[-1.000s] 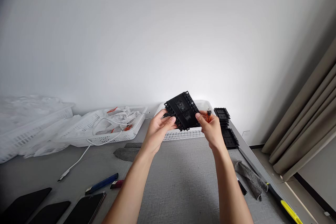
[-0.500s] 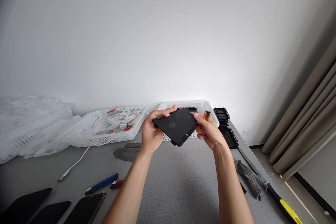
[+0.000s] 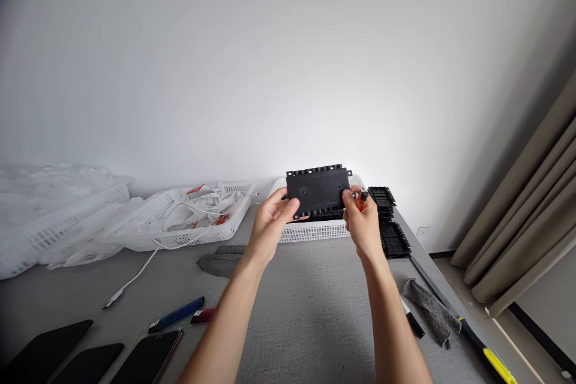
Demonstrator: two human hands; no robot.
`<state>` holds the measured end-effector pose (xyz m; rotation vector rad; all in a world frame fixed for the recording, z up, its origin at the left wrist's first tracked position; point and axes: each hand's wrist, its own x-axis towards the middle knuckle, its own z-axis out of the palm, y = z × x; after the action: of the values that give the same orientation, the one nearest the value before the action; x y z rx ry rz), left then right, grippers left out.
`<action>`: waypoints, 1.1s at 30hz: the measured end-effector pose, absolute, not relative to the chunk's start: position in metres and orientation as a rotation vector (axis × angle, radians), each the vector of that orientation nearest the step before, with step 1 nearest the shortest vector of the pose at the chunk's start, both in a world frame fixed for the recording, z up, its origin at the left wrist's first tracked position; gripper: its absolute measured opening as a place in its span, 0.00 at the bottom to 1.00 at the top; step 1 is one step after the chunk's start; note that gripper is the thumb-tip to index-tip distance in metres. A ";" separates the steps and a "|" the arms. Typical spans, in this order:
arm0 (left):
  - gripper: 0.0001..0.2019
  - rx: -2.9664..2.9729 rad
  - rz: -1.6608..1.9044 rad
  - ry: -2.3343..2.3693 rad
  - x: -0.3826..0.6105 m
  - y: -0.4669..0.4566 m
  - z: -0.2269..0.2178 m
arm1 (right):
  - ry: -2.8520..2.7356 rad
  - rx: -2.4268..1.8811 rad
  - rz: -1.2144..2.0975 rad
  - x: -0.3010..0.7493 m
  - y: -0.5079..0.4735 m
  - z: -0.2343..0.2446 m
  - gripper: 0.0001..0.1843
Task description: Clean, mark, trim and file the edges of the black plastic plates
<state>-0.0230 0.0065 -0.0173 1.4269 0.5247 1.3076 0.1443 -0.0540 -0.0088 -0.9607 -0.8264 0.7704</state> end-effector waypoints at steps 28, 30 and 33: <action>0.17 1.503 1.296 0.541 -0.028 0.009 -0.016 | -0.976 -1.086 0.616 0.158 -0.055 -0.013 0.18; 0.17 1.493 1.258 0.525 -0.028 0.009 -0.015 | -0.971 -1.091 0.603 0.158 -0.056 -0.012 0.18; 0.17 1.490 1.282 0.536 -0.026 0.009 -0.016 | -0.967 -1.197 0.542 0.156 -0.062 -0.007 0.19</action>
<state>-0.0260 0.0086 -0.0158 1.4903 0.5359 1.2819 0.1555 -0.0625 -0.0066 -1.1971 -0.9672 0.5416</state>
